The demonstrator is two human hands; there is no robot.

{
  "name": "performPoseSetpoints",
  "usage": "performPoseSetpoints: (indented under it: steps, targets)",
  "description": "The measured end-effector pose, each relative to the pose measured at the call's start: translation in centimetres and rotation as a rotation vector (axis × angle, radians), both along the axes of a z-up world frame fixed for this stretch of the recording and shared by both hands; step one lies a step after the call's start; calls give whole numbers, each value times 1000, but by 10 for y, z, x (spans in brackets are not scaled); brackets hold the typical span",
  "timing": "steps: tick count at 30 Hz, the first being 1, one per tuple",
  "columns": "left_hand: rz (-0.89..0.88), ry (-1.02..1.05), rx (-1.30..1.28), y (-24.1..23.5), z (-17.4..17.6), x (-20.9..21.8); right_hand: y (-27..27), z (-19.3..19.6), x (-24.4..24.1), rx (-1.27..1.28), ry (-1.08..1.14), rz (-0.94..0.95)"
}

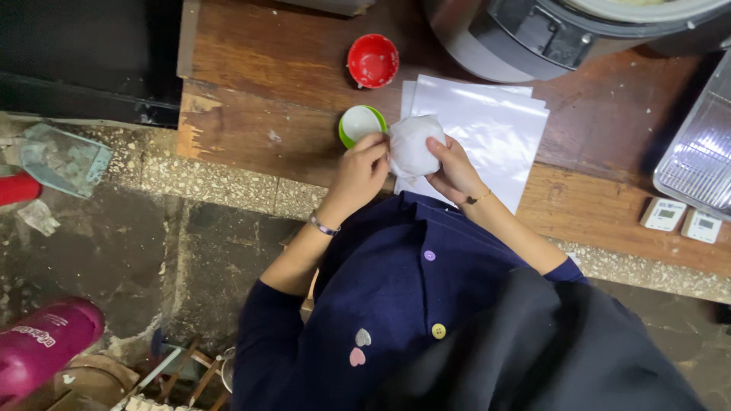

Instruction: The person scoops rice from a large cooker into a green bowl using a paddle, flips the rice onto a paper sheet, and folds the paper to create a ball. They then place the wrapped rice ball into a cooler and repeat the process with more rice.

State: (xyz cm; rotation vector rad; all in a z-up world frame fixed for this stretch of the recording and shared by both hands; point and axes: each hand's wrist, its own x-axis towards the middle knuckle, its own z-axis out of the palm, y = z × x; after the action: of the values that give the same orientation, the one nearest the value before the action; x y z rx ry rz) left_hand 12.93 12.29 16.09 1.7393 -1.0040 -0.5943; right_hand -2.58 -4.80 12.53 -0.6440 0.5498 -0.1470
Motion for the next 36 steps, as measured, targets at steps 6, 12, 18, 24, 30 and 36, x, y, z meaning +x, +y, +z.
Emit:
performPoseSetpoints:
  steps: [6, 12, 18, 24, 30, 36]
  targets:
    - [109, 964, -212, 11, -51, 0, 34, 6, 42, -667, 38, 38]
    - [345, 978, -253, 16, -92, 10, 35, -1, 71, -719, -4, 257]
    - [454, 1019, -286, 28, -129, 32, 38, -29, 99, -436, 79, 326]
    - [636, 828, -211, 37, -169, 99, 9, -46, 85, -1295, 157, 388]
    - [498, 222, 359, 54, -181, 165, 6, -69, 46, -1360, 390, 561]
    - [447, -296, 407, 52, -167, 161, 15, -79, 44, -1359, 346, 512]
